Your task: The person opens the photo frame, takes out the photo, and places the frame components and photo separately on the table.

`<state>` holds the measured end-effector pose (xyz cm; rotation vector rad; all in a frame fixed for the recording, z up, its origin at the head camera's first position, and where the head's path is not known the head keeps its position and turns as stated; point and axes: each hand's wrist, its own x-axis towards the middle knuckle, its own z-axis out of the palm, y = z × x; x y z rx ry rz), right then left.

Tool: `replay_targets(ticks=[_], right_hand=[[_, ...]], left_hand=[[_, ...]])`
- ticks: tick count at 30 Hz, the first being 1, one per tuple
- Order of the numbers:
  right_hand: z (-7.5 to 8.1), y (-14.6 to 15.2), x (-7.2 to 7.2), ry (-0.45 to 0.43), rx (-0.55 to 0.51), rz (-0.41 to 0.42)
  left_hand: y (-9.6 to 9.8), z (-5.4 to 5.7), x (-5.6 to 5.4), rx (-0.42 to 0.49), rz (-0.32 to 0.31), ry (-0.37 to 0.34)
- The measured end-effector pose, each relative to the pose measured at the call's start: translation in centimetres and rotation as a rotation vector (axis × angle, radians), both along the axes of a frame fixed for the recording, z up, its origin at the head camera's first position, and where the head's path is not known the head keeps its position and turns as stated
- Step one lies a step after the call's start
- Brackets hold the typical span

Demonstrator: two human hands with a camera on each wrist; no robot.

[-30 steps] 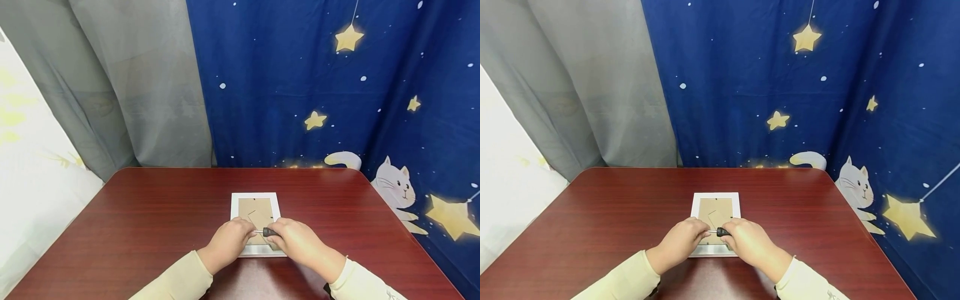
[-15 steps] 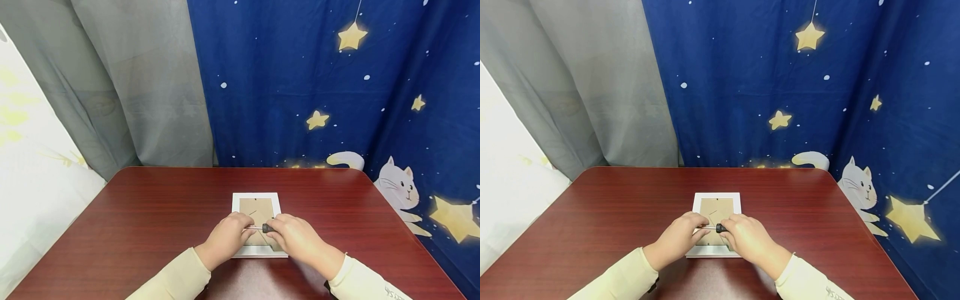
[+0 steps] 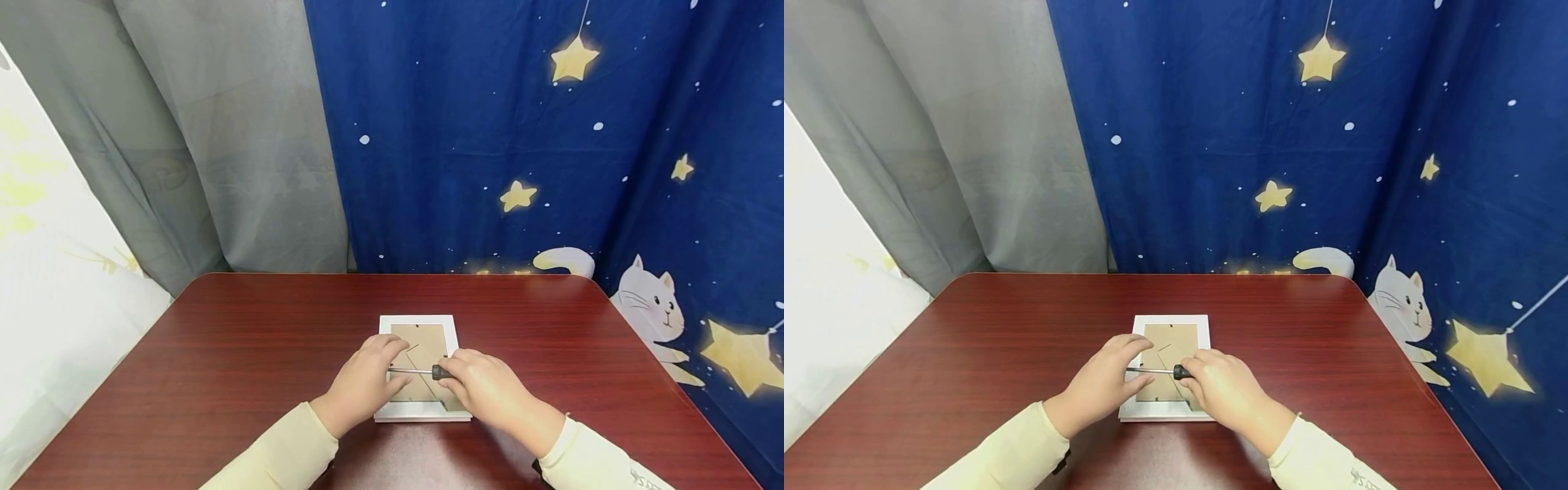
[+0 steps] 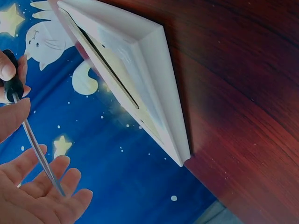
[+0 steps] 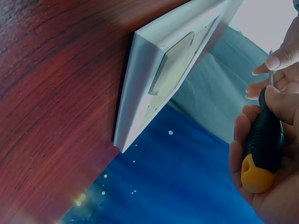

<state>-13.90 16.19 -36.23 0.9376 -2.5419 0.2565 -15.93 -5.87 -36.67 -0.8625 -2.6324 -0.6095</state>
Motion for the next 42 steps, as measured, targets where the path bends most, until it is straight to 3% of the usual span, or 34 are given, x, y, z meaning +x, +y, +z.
replay_targets(ticks=[12,21,42], right_hand=[[-0.1,0.6,0.0,-0.061,-0.026,-0.050],[-0.6,1.8,-0.1,-0.043,-0.040,-0.084],[-1.4,3.4,-0.6,-0.077,-0.060,-0.133]], left_hand=[[-0.9,-0.1,-0.2,-0.022,0.050,-0.033],[-1.2,-0.5,-0.7,0.010,0.083,-0.093],[-2.2,-1.3,-2.1,0.026,0.260,-0.404]])
